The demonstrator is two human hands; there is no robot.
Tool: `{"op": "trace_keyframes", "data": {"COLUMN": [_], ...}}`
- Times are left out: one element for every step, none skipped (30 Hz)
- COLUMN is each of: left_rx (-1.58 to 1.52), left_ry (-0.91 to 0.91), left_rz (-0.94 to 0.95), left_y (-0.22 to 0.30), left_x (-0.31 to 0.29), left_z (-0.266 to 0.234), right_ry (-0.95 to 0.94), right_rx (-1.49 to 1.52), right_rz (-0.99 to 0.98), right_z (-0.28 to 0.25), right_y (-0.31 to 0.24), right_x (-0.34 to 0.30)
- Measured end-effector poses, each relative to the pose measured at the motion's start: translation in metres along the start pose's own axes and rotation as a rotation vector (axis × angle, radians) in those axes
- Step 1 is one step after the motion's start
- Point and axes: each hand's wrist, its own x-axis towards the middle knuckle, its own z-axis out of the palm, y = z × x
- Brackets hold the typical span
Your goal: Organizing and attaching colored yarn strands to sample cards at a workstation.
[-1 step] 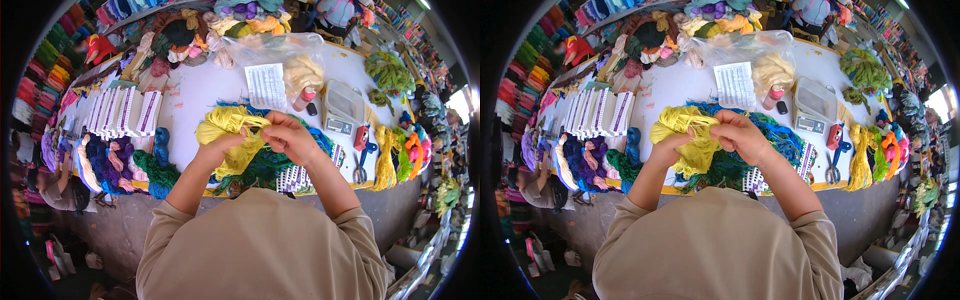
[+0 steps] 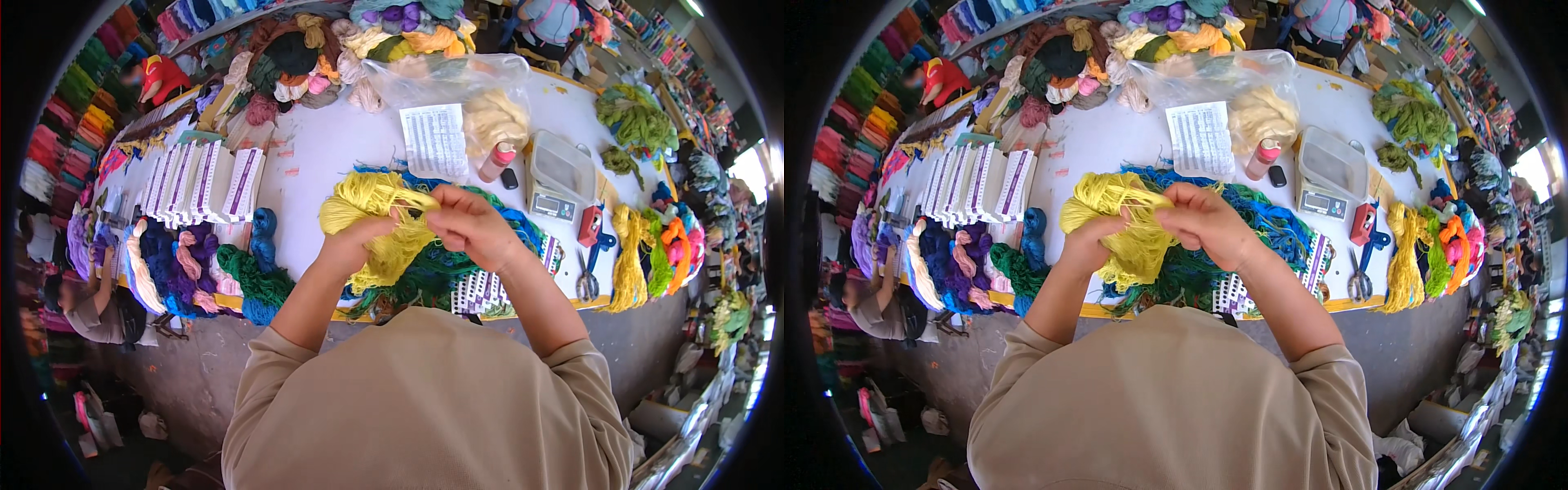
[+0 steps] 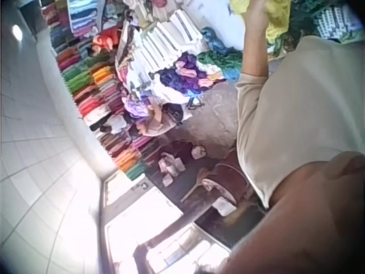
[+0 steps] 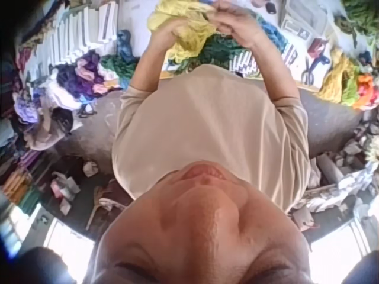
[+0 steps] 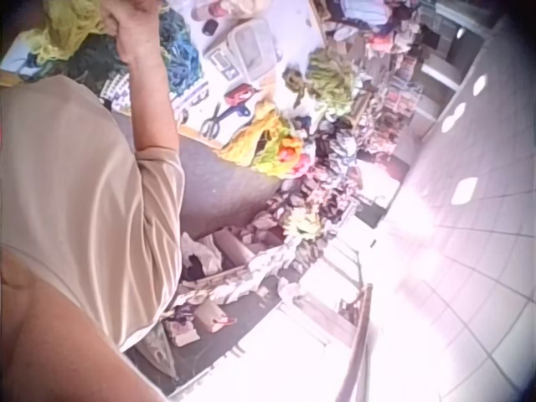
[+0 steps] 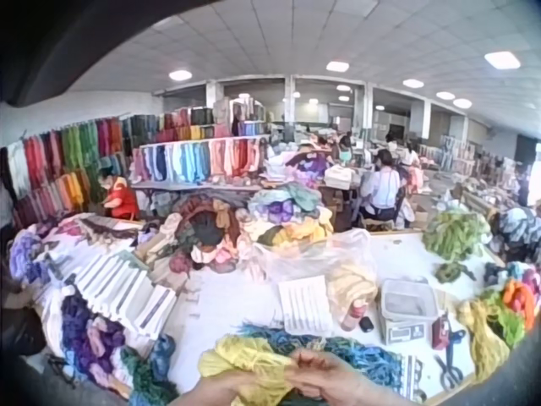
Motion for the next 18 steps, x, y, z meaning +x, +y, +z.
{"op": "trace_keyframes", "data": {"left_rx": [-0.001,-0.422,-0.843,-0.791,-0.791,-0.797,-0.803,-0.804,-0.8,-0.795,-0.789,-0.726,-0.623,-0.52,-0.496,-0.497,-0.455,-0.412], "left_ry": [0.001,0.018,0.035,0.115,0.117,0.074,0.03,0.031,-0.081,-0.193,-0.305,-0.368,-0.286,-0.206,-0.067,-0.066,-0.031,0.004], "left_rz": [-0.001,-0.238,-0.475,-0.537,-0.537,-0.567,-0.599,-0.6,-0.604,-0.607,-0.608,-0.505,-0.511,-0.516,-0.409,-0.411,-0.376,-0.341], "left_y": [0.004,0.014,0.025,0.034,0.034,0.032,0.031,0.032,0.036,0.039,0.041,0.039,0.038,0.038,0.039,0.041,0.043,0.045], "left_x": [0.002,0.008,0.013,0.015,0.015,0.017,0.019,0.02,0.021,0.022,0.023,0.021,0.017,0.013,0.012,0.013,0.016,0.017], "left_z": [0.001,0.004,0.008,0.016,0.015,0.013,0.013,0.012,0.011,0.01,0.009,0.004,-0.002,-0.004,-0.003,-0.003,-0.005,-0.006], "right_ry": [-0.037,-0.016,-0.017,-0.052,-0.087,-0.088,-0.063,-0.038,-0.003,-0.003,0.02,0.043,0.001,0.002,0.029,0.054,0.075,0.076], "right_rx": [-0.086,-0.229,-0.229,-0.199,-0.169,-0.169,-0.105,-0.042,-0.023,-0.023,0.056,0.136,0.212,0.213,0.222,0.231,0.197,0.198], "right_rz": [0.065,0.084,0.085,0.072,0.06,0.062,0.024,-0.014,-0.018,-0.015,-0.036,-0.057,-0.063,-0.062,-0.059,-0.056,-0.068,-0.067], "right_z": [0.001,0.006,0.003,-0.001,-0.004,-0.006,-0.008,-0.011,-0.013,-0.014,-0.015,-0.016,-0.023,-0.029,-0.032,-0.034,-0.033,-0.036], "right_y": [0.0,0.0,0.001,0.002,0.003,0.003,0.003,0.002,0.001,0.0,0.0,-0.001,0.0,-0.001,-0.002,-0.003,-0.003,-0.003], "right_x": [0.0,-0.001,-0.001,-0.001,0.0,0.001,0.002,0.003,0.004,0.004,0.004,0.004,0.004,0.003,0.001,0.0,-0.002,-0.002]}}
